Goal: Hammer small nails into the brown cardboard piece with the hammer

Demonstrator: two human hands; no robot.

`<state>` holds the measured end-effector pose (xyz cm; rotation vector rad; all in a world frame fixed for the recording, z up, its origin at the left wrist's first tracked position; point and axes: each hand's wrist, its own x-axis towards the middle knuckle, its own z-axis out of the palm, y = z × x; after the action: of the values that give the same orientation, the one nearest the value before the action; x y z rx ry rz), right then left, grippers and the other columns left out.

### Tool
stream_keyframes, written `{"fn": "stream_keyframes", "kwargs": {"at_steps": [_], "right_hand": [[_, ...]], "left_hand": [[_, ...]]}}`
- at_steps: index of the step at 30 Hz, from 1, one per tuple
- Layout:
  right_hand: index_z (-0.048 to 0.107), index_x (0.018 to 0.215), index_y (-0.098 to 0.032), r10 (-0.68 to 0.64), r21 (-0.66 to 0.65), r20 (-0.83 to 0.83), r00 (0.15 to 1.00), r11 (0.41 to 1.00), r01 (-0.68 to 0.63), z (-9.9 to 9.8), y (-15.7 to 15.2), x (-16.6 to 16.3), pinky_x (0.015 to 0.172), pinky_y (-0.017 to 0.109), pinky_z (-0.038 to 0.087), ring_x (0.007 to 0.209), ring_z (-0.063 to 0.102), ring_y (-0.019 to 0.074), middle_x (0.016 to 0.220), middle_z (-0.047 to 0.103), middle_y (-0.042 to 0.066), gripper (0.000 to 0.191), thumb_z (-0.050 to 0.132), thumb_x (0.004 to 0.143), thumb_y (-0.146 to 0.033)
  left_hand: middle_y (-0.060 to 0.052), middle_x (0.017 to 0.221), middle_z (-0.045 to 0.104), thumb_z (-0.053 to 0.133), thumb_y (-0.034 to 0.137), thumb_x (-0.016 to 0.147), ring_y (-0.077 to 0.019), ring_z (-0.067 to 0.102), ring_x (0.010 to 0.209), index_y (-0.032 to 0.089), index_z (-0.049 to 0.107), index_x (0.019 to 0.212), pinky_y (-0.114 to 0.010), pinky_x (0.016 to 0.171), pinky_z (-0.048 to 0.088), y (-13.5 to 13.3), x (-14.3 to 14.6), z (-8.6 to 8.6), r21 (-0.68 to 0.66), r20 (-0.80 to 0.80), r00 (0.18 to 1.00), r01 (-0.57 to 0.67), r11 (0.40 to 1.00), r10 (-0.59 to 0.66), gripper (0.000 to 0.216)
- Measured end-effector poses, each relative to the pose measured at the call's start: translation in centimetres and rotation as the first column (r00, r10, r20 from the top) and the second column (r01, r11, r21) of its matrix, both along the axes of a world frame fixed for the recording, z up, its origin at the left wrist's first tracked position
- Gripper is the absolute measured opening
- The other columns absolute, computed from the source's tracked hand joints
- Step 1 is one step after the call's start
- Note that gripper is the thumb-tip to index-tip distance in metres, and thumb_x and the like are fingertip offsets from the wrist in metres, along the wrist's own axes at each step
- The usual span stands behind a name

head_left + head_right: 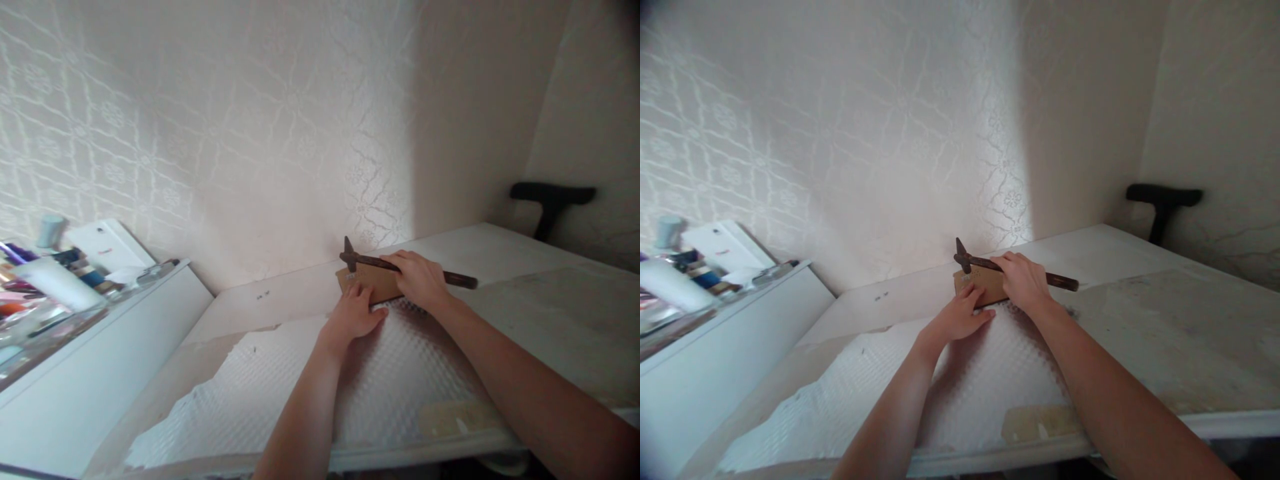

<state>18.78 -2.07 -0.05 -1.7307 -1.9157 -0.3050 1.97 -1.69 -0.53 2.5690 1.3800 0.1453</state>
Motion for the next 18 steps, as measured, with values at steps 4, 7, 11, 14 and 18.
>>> {"fn": "stream_keyframes", "kwargs": {"at_steps": [4, 7, 11, 14, 18], "right_hand": [[0.057, 0.118, -0.028, -0.006, -0.019, 0.005, 1.000, 1.000, 0.006, 0.16, -0.11, -0.06, 0.067, 0.028, 0.043, 0.094, 0.055, 0.0185, 0.110, 0.062, 0.003, 0.045, 0.041, 0.080, -0.010], [0.057, 0.118, -0.029, -0.009, -0.010, 0.002, 1.000, 1.000, 0.009, 0.21, -0.12, -0.09, 0.067, 0.028, 0.043, 0.095, 0.055, 0.0183, 0.110, 0.062, 0.002, 0.045, 0.040, 0.080, -0.010], [0.056, 0.118, -0.029, -0.006, -0.021, -0.003, 1.000, 1.000, 0.005, 0.12, -0.03, -0.09, 0.069, 0.027, 0.043, 0.095, 0.055, 0.0176, 0.109, 0.062, 0.003, 0.045, 0.041, 0.080, -0.010], [0.057, 0.118, -0.028, 0.002, -0.006, -0.010, 1.000, 1.000, -0.003, 0.04, 0.01, -0.05, 0.070, 0.027, 0.043, 0.096, 0.054, 0.0177, 0.110, 0.062, 0.003, 0.045, 0.042, 0.080, -0.010], [0.057, 0.117, -0.028, 0.013, -0.004, -0.009, 1.000, 1.000, -0.013, -0.02, 0.01, -0.01, 0.071, 0.027, 0.042, 0.096, 0.054, 0.0182, 0.107, 0.063, 0.003, 0.044, 0.042, 0.080, -0.010]], "left_hand": [[-0.016, 0.144, 0.025, 0.038, 0.052, 0.083, -0.0273, 0.023, 0.132, 0.010, 0.031, 0.136, -0.036, 0.108, 0.019, -0.13, 0.07, 0.21, 0.005, -0.006, 1.000, 0.004, 1.000, -0.004, 0.069], [-0.017, 0.144, 0.025, 0.038, 0.052, 0.083, -0.0278, 0.024, 0.132, 0.009, 0.031, 0.136, -0.036, 0.107, 0.020, -0.25, 0.09, 0.37, -0.002, -0.007, 1.000, -0.001, 1.000, 0.001, 0.069], [-0.015, 0.144, 0.025, 0.038, 0.052, 0.083, -0.0284, 0.024, 0.132, 0.011, 0.031, 0.136, -0.038, 0.107, 0.021, -0.36, 0.09, 0.50, -0.003, -0.005, 1.000, -0.007, 1.000, 0.007, 0.067], [-0.015, 0.144, 0.025, 0.038, 0.051, 0.083, -0.0282, 0.025, 0.131, 0.010, 0.031, 0.136, -0.036, 0.106, 0.021, -0.38, 0.09, 0.47, 0.001, -0.005, 1.000, 0.000, 1.000, 0.000, 0.067], [-0.016, 0.143, 0.027, 0.039, 0.050, 0.083, -0.0279, 0.026, 0.131, 0.009, 0.032, 0.135, -0.035, 0.107, 0.021, -0.31, 0.07, 0.33, 0.014, -0.005, 1.000, 0.010, 1.000, -0.010, 0.067]]}}
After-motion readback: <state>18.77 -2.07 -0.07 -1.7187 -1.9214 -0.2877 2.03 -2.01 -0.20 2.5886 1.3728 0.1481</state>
